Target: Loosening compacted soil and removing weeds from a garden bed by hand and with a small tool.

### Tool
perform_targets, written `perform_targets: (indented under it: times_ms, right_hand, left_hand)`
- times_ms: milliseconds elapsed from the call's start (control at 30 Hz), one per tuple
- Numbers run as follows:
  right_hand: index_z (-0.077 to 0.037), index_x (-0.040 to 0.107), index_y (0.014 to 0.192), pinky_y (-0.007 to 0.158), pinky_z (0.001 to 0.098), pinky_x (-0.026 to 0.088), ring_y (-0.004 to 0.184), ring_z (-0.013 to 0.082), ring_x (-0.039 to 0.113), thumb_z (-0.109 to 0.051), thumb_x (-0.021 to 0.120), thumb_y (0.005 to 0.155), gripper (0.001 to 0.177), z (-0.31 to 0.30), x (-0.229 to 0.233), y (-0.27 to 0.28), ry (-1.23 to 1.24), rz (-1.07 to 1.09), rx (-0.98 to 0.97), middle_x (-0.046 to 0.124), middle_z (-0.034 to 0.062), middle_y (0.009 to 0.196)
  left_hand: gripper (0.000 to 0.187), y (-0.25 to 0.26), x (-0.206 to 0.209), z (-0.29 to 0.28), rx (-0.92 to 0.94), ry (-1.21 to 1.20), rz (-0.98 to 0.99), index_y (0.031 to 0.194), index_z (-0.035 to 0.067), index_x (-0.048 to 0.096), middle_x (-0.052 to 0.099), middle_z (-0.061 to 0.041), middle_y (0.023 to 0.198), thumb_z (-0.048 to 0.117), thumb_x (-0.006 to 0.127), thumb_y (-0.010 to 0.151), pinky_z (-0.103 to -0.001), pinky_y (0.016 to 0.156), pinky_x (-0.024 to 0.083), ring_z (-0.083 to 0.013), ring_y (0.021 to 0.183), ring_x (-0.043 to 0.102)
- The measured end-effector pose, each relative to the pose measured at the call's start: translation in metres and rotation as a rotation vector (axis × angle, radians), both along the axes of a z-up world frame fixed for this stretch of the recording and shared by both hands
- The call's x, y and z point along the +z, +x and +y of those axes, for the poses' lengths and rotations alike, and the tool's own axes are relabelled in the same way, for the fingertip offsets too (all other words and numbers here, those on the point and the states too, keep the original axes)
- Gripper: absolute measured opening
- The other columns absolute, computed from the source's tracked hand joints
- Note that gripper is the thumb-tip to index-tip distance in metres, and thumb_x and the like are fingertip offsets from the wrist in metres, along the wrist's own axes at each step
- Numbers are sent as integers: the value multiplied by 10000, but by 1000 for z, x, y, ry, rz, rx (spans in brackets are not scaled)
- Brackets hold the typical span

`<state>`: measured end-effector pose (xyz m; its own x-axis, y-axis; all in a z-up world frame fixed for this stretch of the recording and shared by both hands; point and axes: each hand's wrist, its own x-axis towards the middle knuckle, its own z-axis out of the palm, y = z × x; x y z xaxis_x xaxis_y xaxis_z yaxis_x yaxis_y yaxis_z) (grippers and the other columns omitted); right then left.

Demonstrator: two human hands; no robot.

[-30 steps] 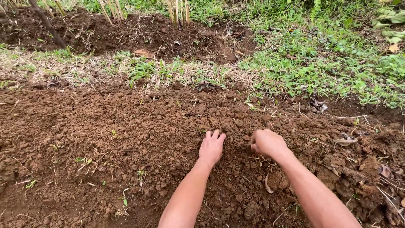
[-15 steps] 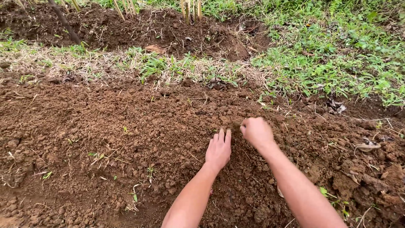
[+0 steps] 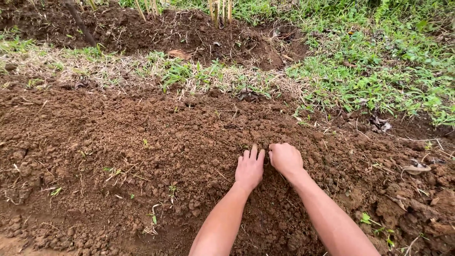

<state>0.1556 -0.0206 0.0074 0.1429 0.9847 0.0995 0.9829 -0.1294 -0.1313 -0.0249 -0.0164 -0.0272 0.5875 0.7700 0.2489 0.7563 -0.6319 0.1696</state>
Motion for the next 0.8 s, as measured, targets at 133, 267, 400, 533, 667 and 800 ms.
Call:
perform_targets:
  times_ms: [133,267,400,533,667,800]
  right_hand:
    - [-191,886,1210,937,633,722,1069,488,878,-312,680,1057,283,-23,36,-6,-94,-51,39,884,258,1068]
    - [-205,850,1355,1012,635,703,1172,458,874,-365,774,1024,376,-53,68,-9,-221,-92,29,891,240,1160]
    - [-186,784,1507,1127,654,669,1291,471,857,-356,767,1052,487,-90,114,-15,-310,-29,-25,893,269,1301]
    - [-247,755,1554,1128,621,675,1319,446,861,-373,733,1072,499,-108,155,3,-359,-2,-59,904,213,1377]
    - [-394,636,1628,580,165,562,652,42,634,-369,661,1150,480,-123,205,14,-502,36,-266,890,-56,1064]
    - [-465,663,1647,541,182,512,613,49,611,-499,688,1109,539,-141,248,27,-416,-7,-364,900,-79,858]
  left_hand:
    - [622,4,-4,1,7,-4,6,1662,112,499,460,-282,1744,205,699,1081,-543,1029,552,-431,1366,551]
    - [569,2,0,-1,-9,-9,-35,1600,96,507,474,-294,1718,178,705,1073,-572,1015,548,-453,1343,552]
    - [464,8,-9,7,-13,-28,-50,1528,119,498,473,-275,1679,159,664,1096,-569,968,552,-440,1298,548]
    - [673,7,27,4,21,-92,-2,1730,73,421,521,-244,1651,156,656,1105,-574,1035,601,-440,1350,628]
    - [786,1,63,3,128,-362,13,1723,29,441,526,-241,1637,220,839,1072,-574,1144,562,-428,1410,598]
    - [631,3,67,14,184,-476,20,1599,119,581,547,-203,1531,334,868,1080,-573,1084,597,-431,1365,596]
